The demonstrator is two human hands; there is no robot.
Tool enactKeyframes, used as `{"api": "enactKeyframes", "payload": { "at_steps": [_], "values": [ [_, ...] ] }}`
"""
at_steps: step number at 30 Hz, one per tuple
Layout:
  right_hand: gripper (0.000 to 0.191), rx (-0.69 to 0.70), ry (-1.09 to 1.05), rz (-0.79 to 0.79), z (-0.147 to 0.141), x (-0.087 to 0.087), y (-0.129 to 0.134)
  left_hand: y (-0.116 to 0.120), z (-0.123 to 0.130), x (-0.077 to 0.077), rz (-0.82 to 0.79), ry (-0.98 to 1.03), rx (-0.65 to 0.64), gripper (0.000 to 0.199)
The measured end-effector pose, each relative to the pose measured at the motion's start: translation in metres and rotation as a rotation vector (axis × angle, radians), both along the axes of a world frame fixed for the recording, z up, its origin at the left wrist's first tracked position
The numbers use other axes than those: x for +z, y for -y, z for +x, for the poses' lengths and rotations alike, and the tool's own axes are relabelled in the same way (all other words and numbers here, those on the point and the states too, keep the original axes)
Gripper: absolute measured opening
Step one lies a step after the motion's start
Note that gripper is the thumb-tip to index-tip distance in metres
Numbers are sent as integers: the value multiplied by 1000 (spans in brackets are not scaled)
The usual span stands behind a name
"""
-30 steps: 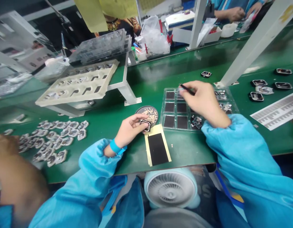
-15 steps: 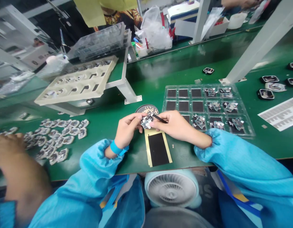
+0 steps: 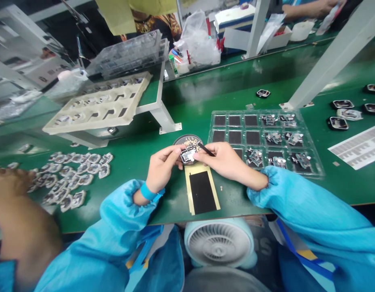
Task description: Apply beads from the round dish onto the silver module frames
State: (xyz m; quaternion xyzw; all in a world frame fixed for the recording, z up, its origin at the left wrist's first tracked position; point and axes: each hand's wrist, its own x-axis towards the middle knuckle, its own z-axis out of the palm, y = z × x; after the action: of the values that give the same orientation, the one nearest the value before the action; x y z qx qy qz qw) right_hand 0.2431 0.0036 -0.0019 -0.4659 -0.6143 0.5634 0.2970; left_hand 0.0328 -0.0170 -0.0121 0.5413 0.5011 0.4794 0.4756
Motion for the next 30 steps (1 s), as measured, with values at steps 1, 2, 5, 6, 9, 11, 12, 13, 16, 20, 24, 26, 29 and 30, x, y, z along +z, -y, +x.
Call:
{"api": "enactKeyframes", "payload": {
  "at_steps": [1, 2, 5, 6, 9, 11, 12, 13, 16, 20, 24, 26, 29, 30],
  "values": [
    [47, 1, -5, -10, 0, 0, 0, 1, 1, 1, 7, -12, 2, 31],
    [47, 0, -8, -17, 0, 0, 0, 2, 2, 2, 16, -21, 6, 31],
    [46, -8, -5, -20, 0, -1, -1, 5, 5, 6, 62, -25, -34, 34],
    [46, -14, -2, -17, 1, -1, -1, 6, 6, 6, 82, -27, -58, 38],
    [46, -24, 0, -3, 1, 0, -1, 7, 6, 5, 142, -57, -93, 46],
    [47, -30, -2, 2, 2, 0, -1, 6, 6, 2, 186, -83, -76, 43],
    [47, -30, -3, 1, 2, -1, -1, 6, 5, 1, 215, -103, -62, 41],
    [47, -29, -5, -2, 2, -1, -1, 6, 4, 0, 246, -127, -46, 39],
    [45, -41, -25, -1, 1, -4, 0, 7, 4, 0, 282, -165, -5, 37],
    [43, -111, -121, 88, -3, -6, 1, 7, 4, 3, 89, 29, -46, 44],
    [45, -64, -204, 118, -4, -4, 0, 5, 3, 3, -34, 186, -120, 50],
    [44, -54, -210, 108, -2, -4, 0, 3, 2, 2, -29, 199, -132, 48],
    [42, -45, -226, 99, -1, -5, -1, 3, 2, 1, -23, 225, -154, 46],
    [42, -49, -230, 98, -1, -6, -1, 3, 2, 1, -28, 232, -160, 46]
  ]
}}
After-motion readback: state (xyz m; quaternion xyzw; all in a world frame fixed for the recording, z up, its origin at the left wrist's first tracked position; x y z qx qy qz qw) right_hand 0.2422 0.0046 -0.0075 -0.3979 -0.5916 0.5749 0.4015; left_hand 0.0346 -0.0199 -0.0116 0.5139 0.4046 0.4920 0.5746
